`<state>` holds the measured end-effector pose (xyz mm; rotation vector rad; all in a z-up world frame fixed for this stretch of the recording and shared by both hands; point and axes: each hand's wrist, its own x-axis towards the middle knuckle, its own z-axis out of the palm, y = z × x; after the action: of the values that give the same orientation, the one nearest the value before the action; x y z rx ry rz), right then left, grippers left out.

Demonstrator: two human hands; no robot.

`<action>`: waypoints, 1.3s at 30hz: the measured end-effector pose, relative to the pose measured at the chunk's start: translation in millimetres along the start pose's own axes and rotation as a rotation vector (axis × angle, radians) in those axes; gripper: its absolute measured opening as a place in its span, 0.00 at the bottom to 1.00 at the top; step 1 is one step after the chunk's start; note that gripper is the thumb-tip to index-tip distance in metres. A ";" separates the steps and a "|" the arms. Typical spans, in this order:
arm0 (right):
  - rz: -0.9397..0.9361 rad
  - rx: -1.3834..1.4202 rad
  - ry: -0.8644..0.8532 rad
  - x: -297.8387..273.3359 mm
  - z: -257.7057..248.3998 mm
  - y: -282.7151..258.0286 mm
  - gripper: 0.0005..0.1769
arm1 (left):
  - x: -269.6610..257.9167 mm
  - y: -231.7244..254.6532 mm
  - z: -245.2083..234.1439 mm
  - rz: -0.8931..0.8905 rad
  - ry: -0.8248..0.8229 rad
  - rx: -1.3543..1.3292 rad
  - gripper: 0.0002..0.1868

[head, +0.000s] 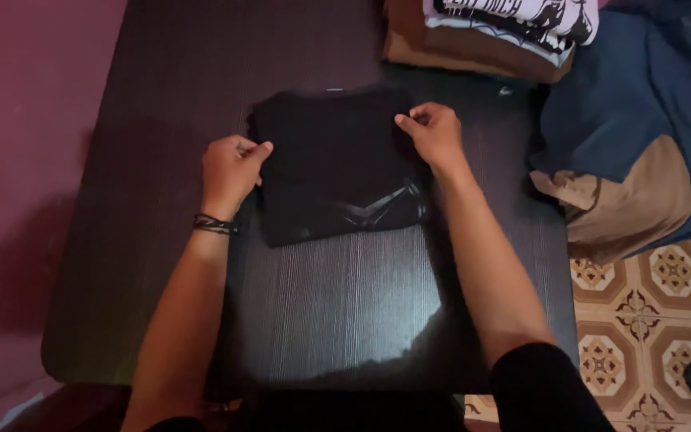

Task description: Folding a black t-shirt on a table

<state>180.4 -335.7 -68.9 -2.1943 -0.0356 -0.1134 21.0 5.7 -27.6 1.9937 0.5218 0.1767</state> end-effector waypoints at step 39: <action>-0.457 -0.738 -0.333 -101.6 -25.5 -53.4 0.37 | -51.8 30.2 41.9 0.564 -0.174 0.743 0.40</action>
<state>73.9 -323.4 -20.5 -2.8786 -0.7953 -0.0100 -2.4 -62.6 -15.4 2.8190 -0.1393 0.1642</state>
